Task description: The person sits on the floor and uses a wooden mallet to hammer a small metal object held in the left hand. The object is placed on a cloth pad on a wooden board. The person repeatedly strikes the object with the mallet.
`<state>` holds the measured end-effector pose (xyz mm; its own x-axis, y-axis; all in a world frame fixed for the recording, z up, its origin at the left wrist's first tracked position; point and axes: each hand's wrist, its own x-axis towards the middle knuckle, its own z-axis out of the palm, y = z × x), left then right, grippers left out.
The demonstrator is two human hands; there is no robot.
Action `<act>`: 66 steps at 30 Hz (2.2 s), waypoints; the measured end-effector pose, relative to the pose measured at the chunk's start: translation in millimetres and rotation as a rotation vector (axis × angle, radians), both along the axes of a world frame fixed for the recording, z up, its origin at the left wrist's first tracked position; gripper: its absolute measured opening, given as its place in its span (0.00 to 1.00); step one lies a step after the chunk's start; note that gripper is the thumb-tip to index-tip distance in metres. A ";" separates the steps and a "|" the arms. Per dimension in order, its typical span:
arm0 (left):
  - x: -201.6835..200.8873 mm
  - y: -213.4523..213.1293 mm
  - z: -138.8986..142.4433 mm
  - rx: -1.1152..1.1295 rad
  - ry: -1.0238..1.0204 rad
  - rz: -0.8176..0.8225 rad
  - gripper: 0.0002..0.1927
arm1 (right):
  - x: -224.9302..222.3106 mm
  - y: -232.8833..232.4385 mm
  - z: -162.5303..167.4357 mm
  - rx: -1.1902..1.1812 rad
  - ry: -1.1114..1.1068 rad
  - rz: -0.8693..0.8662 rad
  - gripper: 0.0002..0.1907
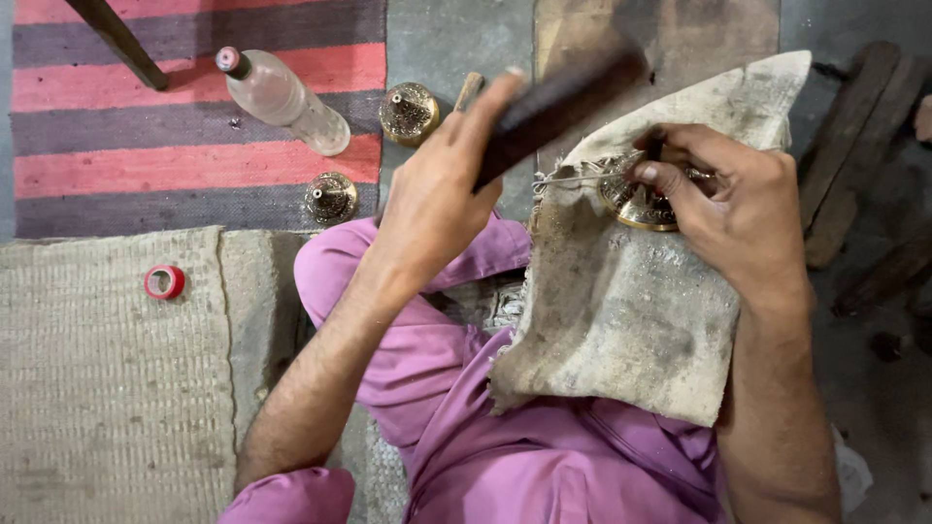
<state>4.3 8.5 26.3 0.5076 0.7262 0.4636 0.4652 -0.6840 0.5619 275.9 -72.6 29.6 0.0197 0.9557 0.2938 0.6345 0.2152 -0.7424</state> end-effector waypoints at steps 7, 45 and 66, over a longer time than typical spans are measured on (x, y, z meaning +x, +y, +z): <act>4.3 2.1 6.7 0.072 0.247 0.033 0.46 | 0.9 0.3 2.3 -0.005 -0.067 -0.024 0.10; 7.0 -4.6 10.3 -0.009 -0.039 -0.069 0.47 | 15.9 4.4 -5.0 -0.051 0.154 0.084 0.09; 12.2 -0.5 6.4 0.020 0.275 0.056 0.42 | 27.3 7.6 -13.2 -0.003 0.091 0.141 0.08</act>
<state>16.6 8.1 32.7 0.5758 0.7485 0.3289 0.6356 -0.6629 0.3957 303.2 -65.1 16.3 -0.0882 0.9516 0.2943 0.5281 0.2952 -0.7962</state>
